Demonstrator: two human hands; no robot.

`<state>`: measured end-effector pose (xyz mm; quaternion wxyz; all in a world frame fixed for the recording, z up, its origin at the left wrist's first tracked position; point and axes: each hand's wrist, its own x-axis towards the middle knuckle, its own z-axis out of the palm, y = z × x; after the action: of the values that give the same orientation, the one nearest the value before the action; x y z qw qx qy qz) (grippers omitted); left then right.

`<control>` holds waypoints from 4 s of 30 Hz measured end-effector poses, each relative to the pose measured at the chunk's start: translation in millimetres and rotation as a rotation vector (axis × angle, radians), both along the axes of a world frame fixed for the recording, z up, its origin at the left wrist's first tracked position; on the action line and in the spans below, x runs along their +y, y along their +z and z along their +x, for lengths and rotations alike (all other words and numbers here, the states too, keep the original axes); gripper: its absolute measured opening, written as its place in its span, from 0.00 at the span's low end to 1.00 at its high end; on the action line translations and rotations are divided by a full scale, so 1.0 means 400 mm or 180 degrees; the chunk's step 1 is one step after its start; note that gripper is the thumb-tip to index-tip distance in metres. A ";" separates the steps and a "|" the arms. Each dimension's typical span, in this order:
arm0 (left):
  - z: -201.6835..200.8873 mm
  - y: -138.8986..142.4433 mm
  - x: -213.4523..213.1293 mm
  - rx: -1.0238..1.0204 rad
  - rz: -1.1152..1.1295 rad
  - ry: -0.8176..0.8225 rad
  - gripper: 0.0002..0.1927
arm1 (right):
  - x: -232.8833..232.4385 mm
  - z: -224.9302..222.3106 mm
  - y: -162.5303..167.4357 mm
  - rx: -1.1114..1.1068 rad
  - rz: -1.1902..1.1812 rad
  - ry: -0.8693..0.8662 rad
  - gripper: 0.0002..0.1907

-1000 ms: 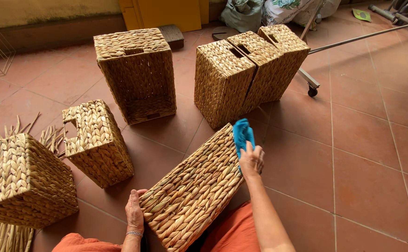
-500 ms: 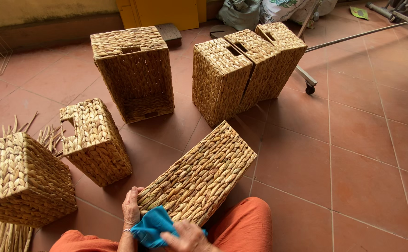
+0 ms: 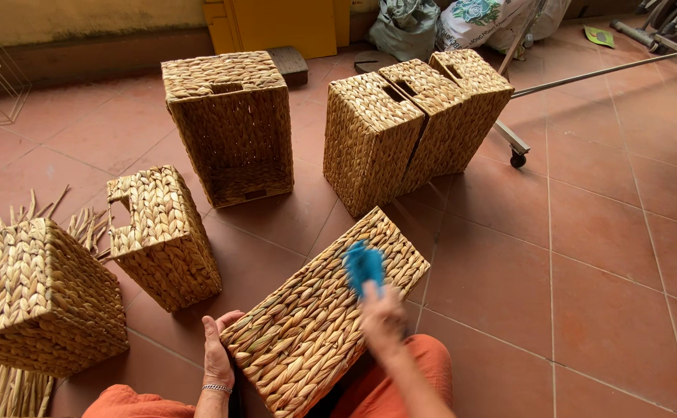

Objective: The person sits on the floor and wipes the woven surface of a water hyacinth basket with a blue cloth, turning the basket to reach different sides. They briefly use scissors to trim stray fibers from the weave, then resume wiping the basket.

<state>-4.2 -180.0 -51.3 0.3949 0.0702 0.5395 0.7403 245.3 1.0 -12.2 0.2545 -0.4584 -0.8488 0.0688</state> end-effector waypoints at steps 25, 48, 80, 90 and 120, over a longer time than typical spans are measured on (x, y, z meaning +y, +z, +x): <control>0.008 -0.015 0.013 0.0729 -0.0412 0.0280 0.19 | 0.207 0.030 0.024 0.0166 0.0096 -0.0715 0.15; 0.011 -0.009 0.024 0.1301 -0.0572 0.0428 0.23 | 0.176 0.143 -0.024 0.0085 0.0579 -0.0862 0.19; 0.002 -0.020 0.021 0.1106 -0.0572 0.0480 0.24 | -0.199 -0.121 0.018 -0.0277 0.0124 0.1643 0.08; 0.001 -0.025 0.021 0.1230 -0.0533 0.0421 0.21 | -0.089 0.032 -0.013 0.0093 0.0348 0.1599 0.09; -0.005 -0.038 0.007 0.0683 -0.0422 0.0243 0.20 | 0.280 0.013 0.019 -0.0059 0.0244 -0.0198 0.21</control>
<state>-6.2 -177.1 -66.4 0.3103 0.1022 0.6286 0.7058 250.6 112.9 -4.4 0.2660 -0.4750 -0.8385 0.0240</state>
